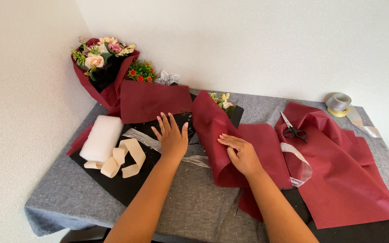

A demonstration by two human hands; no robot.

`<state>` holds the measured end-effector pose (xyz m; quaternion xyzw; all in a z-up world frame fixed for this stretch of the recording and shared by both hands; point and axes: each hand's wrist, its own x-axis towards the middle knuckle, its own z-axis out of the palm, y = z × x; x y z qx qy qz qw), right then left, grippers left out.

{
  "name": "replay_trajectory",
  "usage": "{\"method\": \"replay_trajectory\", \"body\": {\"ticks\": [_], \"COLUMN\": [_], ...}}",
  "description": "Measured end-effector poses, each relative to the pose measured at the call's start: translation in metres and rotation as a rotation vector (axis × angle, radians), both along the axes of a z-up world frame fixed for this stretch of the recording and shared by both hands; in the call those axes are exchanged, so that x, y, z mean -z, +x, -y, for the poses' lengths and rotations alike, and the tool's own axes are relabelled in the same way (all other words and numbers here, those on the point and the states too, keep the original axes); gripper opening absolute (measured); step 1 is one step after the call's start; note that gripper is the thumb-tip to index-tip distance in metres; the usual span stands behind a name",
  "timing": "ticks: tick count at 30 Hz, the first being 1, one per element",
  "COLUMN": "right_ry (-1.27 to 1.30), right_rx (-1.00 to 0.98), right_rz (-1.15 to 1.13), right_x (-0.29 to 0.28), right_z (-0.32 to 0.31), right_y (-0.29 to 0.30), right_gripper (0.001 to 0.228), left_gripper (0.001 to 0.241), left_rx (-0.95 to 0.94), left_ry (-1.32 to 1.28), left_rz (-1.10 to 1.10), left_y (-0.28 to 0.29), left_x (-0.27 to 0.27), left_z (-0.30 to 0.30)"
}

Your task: The person wraps a floral bouquet using maroon paper, securing it first with a thin wire and then tying a decorative silver ribbon around the base.

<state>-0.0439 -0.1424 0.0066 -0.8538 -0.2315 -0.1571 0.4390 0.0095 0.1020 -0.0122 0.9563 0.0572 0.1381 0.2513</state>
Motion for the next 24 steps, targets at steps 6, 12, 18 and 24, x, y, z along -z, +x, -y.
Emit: {"method": "replay_trajectory", "body": {"ticks": [6,12,18,24], "right_ry": [0.031,0.021,0.354,0.479], "right_rx": [0.013,0.045,0.465,0.579], "right_rz": [0.006,0.014,0.175,-0.436], "right_x": [-0.002,-0.024,0.024,0.082], "right_z": [-0.001,-0.012,0.014,0.045], "right_y": [-0.004,-0.014,0.014,0.045], "right_gripper": [0.040,0.029,0.030,0.030], "left_gripper": [0.063,0.021,0.037,0.054], "left_rx": [0.228,0.550,0.501,0.359], "left_ry": [-0.577,-0.178,-0.260,-0.297], "left_rz": [-0.027,0.423,0.303,0.077], "left_y": [-0.044,-0.051,-0.062,-0.074], "left_x": [-0.052,0.006,-0.013,-0.039], "left_z": [0.051,0.102,0.097,0.102]}}
